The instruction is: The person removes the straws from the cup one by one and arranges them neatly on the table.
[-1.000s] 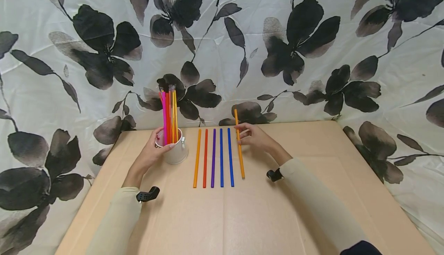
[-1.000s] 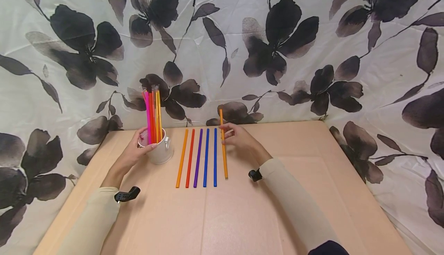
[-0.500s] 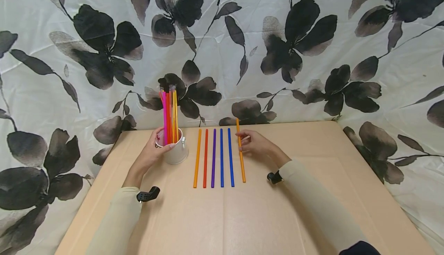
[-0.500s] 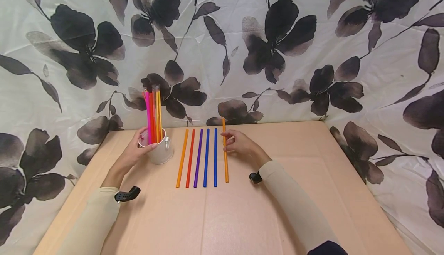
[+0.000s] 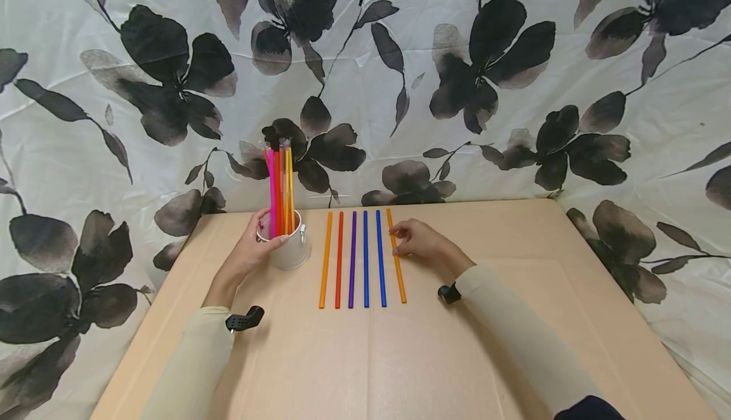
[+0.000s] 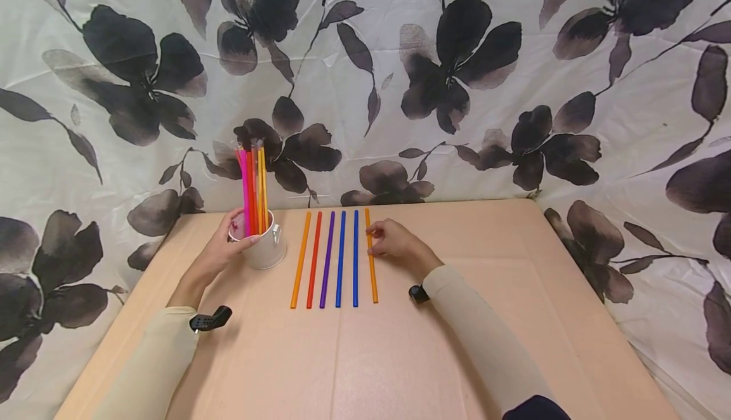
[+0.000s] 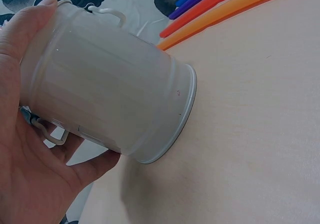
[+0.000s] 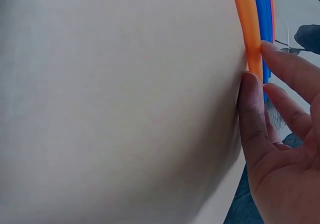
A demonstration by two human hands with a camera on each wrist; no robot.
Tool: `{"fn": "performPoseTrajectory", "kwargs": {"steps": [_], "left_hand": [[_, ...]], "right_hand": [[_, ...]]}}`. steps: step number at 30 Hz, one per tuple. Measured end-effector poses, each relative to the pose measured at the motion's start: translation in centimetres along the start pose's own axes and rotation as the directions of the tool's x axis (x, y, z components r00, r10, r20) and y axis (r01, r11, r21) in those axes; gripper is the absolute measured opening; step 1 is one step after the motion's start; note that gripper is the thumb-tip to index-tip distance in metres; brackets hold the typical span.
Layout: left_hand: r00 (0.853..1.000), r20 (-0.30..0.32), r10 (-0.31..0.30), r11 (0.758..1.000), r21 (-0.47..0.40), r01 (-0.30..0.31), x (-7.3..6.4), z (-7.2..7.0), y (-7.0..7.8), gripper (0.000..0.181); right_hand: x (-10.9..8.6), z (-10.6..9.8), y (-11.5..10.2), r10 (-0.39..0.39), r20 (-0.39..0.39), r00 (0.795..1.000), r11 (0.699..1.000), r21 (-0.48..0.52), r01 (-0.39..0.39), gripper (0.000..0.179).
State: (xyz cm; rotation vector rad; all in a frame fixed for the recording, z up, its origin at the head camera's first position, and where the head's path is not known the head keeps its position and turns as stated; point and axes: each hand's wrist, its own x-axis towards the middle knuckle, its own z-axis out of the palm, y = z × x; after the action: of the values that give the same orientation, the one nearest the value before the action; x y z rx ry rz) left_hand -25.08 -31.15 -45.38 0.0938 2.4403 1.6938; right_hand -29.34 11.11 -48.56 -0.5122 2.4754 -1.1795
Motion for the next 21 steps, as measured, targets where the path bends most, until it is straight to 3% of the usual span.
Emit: {"fn": "performPoseTrajectory", "kwargs": {"steps": [9, 21], "left_hand": [[1.000, -0.007, 0.005, 1.000, 0.012, -0.005, -0.05, 0.00, -0.06, 0.096], [1.000, 0.002, -0.013, 1.000, 0.006, 0.013, 0.20, -0.13, 0.14, 0.095]], "right_hand": [[0.01, 0.04, -0.33, -0.008, 0.013, 1.000, 0.998, -0.062, 0.009, 0.045], [-0.02, -0.18, -0.61, 0.011, 0.040, 0.999, 0.998, -0.057, -0.009, 0.042]]}}
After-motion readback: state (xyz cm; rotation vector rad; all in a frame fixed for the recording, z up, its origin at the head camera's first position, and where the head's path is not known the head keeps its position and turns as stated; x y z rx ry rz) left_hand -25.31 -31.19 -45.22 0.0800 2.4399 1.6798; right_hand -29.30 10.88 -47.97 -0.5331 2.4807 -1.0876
